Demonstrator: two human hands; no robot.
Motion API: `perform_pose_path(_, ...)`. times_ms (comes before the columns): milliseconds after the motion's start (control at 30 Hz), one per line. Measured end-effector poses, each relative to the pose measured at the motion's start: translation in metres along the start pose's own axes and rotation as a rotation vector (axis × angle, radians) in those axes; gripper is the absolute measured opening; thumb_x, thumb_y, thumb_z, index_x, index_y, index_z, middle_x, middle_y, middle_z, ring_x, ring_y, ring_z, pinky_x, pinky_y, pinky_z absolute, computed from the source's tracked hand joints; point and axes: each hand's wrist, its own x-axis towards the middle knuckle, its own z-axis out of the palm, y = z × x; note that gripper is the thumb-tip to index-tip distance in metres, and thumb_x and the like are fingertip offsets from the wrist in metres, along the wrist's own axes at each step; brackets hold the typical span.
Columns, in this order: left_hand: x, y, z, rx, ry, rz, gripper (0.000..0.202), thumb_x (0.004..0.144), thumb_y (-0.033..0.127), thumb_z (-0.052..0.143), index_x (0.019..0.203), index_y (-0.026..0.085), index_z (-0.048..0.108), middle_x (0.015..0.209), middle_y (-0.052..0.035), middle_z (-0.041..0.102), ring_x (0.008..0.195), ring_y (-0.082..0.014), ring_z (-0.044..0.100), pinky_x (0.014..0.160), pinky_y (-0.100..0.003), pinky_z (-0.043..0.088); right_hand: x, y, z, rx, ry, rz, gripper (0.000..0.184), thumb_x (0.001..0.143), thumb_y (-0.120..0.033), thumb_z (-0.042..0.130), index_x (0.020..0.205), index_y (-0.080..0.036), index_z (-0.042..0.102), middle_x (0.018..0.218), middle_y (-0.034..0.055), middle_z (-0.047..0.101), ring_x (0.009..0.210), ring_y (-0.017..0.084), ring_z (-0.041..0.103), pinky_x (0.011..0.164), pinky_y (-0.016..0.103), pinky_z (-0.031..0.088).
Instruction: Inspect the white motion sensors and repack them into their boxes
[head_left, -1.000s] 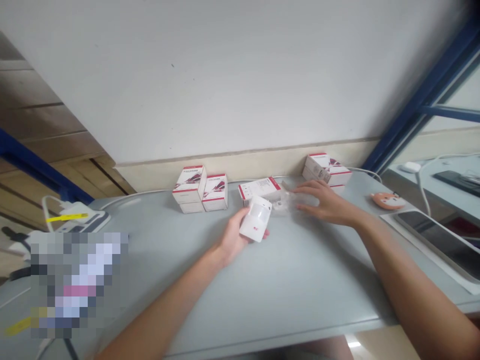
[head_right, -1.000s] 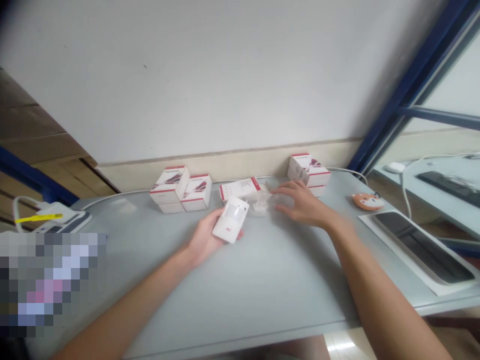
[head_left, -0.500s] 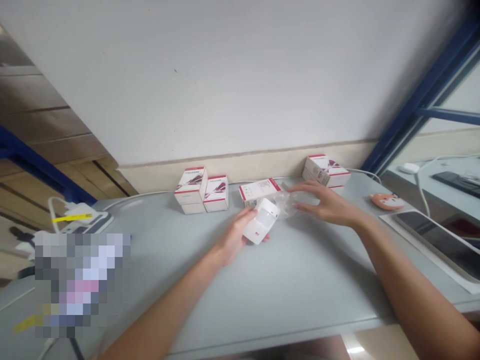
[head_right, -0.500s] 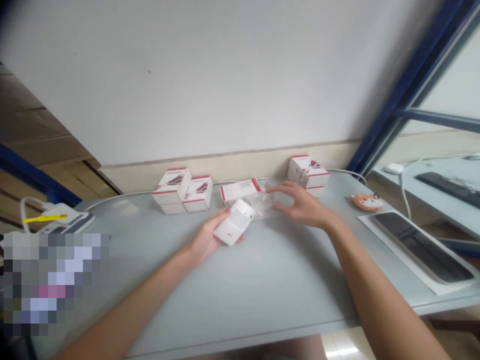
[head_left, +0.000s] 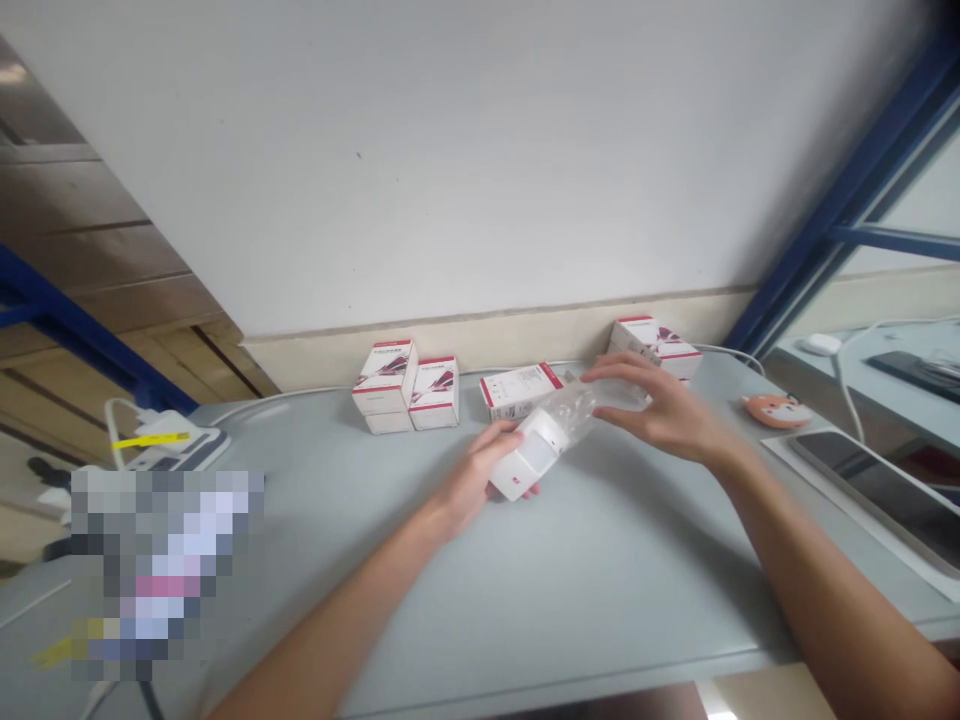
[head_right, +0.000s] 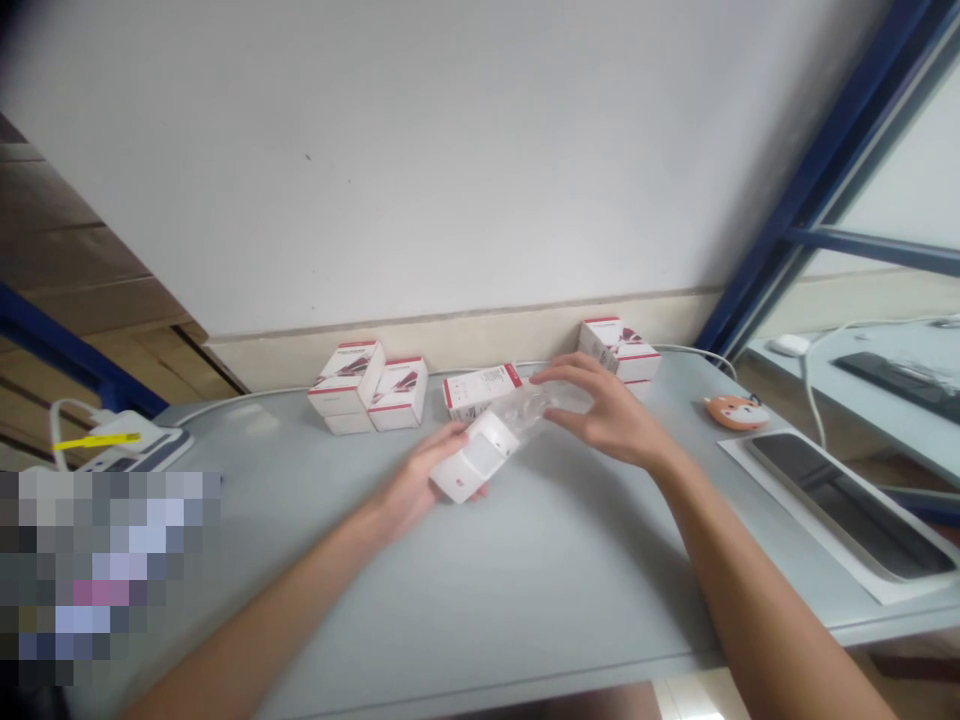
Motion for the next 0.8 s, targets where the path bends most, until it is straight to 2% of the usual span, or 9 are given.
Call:
perform_pose_path(167,0.000,0.002,-0.001,-0.053,-0.046,-0.009,0.048,0.095,0.054,0.065,0.130,0.022,0.060,0.099,-0.0078,0.075,0.070,-0.0219,0.073,0.068,-0.035,0.055,-0.001,-0.003,0.005,0.008,-0.021,-0.025,0.035,0.093,-0.035,0.076,0.128,-0.035,0.070,0.139,0.0071,0.062,0.131,0.033,0.062,0.114,0.055,0.049)
perform_pose_path(300,-0.001,0.004,-0.001,-0.075,-0.041,-0.008,0.048,0.096,0.052,0.065,0.136,0.025,0.058,0.104,-0.0077,0.075,0.070,-0.0214,0.074,0.069,-0.035,0.055,-0.002,-0.010,0.012,0.041,-0.069,-0.020,0.036,0.094,-0.030,0.074,0.129,-0.036,0.070,0.142,0.0061,0.061,0.134,0.032,0.061,0.117,0.055,0.048)
perform_pose_path(433,-0.001,0.003,-0.002,-0.079,-0.053,0.005,0.047,0.097,0.052,0.064,0.135,0.026,0.059,0.108,-0.0085,0.075,0.072,-0.0219,0.075,0.068,-0.035,0.055,-0.002,-0.019,0.017,0.058,-0.062,-0.027,0.037,0.094,-0.026,0.071,0.129,-0.036,0.069,0.142,0.0056,0.061,0.137,0.031,0.059,0.119,0.055,0.046)
perform_pose_path(533,0.000,0.002,-0.003,-0.071,-0.046,0.024,0.045,0.097,0.052,0.064,0.133,0.026,0.058,0.105,-0.0071,0.075,0.071,-0.0218,0.074,0.070,-0.035,0.055,-0.001,-0.024,0.021,0.019,0.032,-0.039,0.044,0.095,-0.027,0.069,0.137,-0.036,0.064,0.151,0.0074,0.054,0.147,0.032,0.049,0.123,0.056,0.041)
perform_pose_path(600,-0.001,0.002,-0.002,-0.080,-0.018,0.051,0.046,0.096,0.052,0.065,0.134,0.028,0.055,0.105,-0.0062,0.076,0.072,-0.0219,0.075,0.073,-0.036,0.055,0.001,-0.026,0.025,-0.008,0.191,-0.017,0.048,0.095,-0.031,0.069,0.142,-0.034,0.059,0.152,0.0101,0.050,0.147,0.033,0.046,0.123,0.057,0.040)
perform_pose_path(700,-0.002,0.005,0.001,-0.147,0.031,0.106,0.047,0.095,0.048,0.068,0.135,0.030,0.050,0.109,-0.0056,0.077,0.075,-0.0235,0.077,0.079,-0.038,0.056,0.004,-0.027,0.031,0.028,0.448,0.083,0.033,0.096,-0.038,0.067,0.127,-0.028,0.062,0.130,0.0113,0.058,0.124,0.030,0.059,0.106,0.051,0.052)
perform_pose_path(733,-0.002,0.006,0.002,-0.172,0.039,0.126,0.048,0.094,0.047,0.069,0.134,0.030,0.049,0.110,-0.0057,0.077,0.077,-0.0245,0.078,0.080,-0.038,0.056,0.004,-0.028,0.033,0.067,0.457,0.139,0.024,0.098,-0.041,0.065,0.118,-0.027,0.063,0.119,0.0095,0.062,0.112,0.028,0.063,0.097,0.047,0.055)
perform_pose_path(800,-0.003,0.007,0.003,-0.210,0.043,0.157,0.050,0.093,0.046,0.071,0.135,0.031,0.047,0.109,-0.0061,0.078,0.080,-0.0266,0.079,0.083,-0.039,0.055,0.005,-0.030,0.036,0.165,0.321,0.264,0.022,0.102,-0.047,0.060,0.102,-0.025,0.062,0.099,0.0053,0.065,0.089,0.023,0.064,0.080,0.039,0.054)
